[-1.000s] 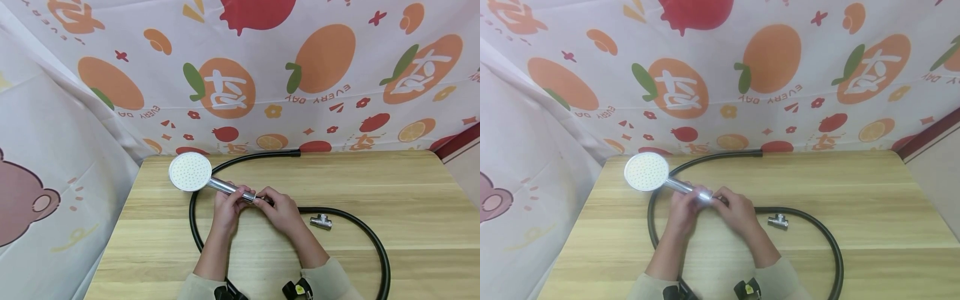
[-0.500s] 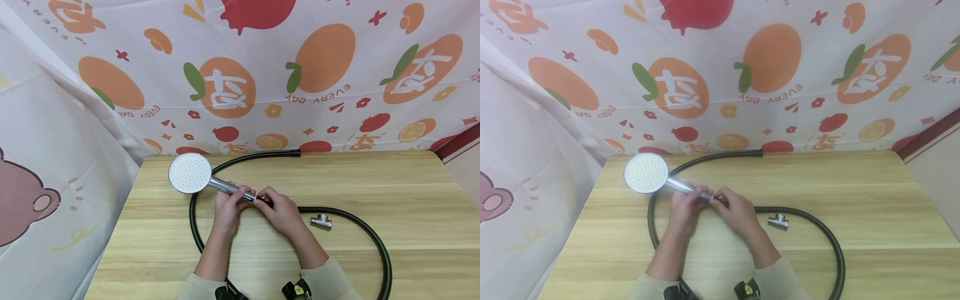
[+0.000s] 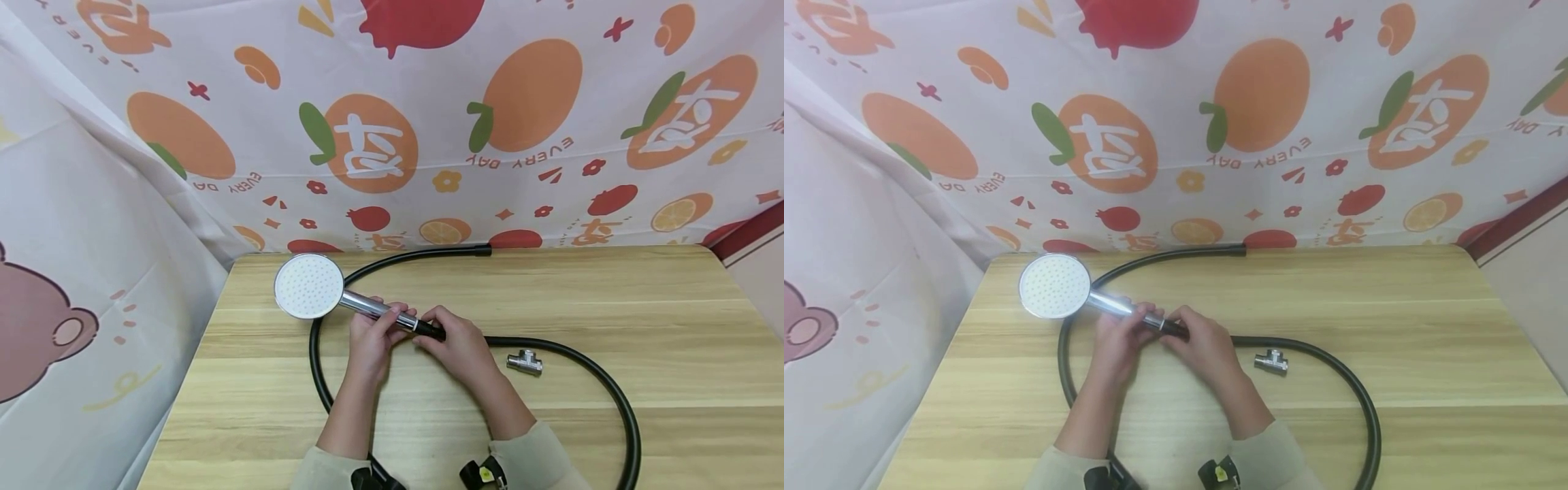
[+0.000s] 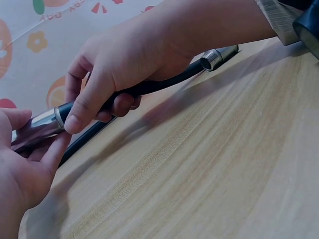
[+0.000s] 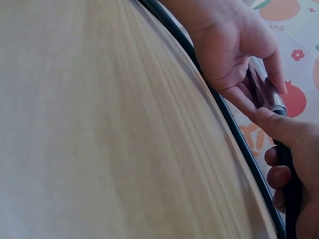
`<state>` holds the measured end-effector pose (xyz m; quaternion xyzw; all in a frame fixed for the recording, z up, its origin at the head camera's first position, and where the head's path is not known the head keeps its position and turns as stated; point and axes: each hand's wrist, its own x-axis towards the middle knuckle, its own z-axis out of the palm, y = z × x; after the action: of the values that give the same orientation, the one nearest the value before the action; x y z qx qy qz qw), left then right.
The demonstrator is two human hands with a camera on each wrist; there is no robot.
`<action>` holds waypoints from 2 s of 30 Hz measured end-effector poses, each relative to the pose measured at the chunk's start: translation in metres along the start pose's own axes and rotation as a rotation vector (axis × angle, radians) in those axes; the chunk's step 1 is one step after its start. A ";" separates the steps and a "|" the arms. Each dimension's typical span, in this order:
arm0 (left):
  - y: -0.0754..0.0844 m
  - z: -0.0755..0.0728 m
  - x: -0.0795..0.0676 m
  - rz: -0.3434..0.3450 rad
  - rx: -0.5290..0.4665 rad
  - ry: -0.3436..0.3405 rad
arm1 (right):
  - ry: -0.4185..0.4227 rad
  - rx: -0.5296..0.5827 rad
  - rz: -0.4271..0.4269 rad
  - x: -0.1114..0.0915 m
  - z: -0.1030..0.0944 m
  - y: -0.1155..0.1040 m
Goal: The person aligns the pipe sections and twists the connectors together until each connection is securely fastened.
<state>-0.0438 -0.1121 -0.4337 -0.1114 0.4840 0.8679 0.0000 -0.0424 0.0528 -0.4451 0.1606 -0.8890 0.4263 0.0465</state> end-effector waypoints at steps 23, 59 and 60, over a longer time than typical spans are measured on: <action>0.001 -0.001 0.000 -0.008 -0.022 -0.034 | 0.005 0.012 -0.019 0.000 -0.003 -0.002; 0.003 -0.003 -0.004 0.011 -0.085 -0.145 | -0.015 0.226 0.073 0.000 0.000 0.002; 0.002 -0.003 -0.003 0.008 -0.085 -0.132 | -0.007 0.202 0.073 -0.001 0.001 0.002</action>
<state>-0.0401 -0.1156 -0.4326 -0.0517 0.4460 0.8932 0.0236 -0.0424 0.0536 -0.4471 0.1335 -0.8469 0.5146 0.0112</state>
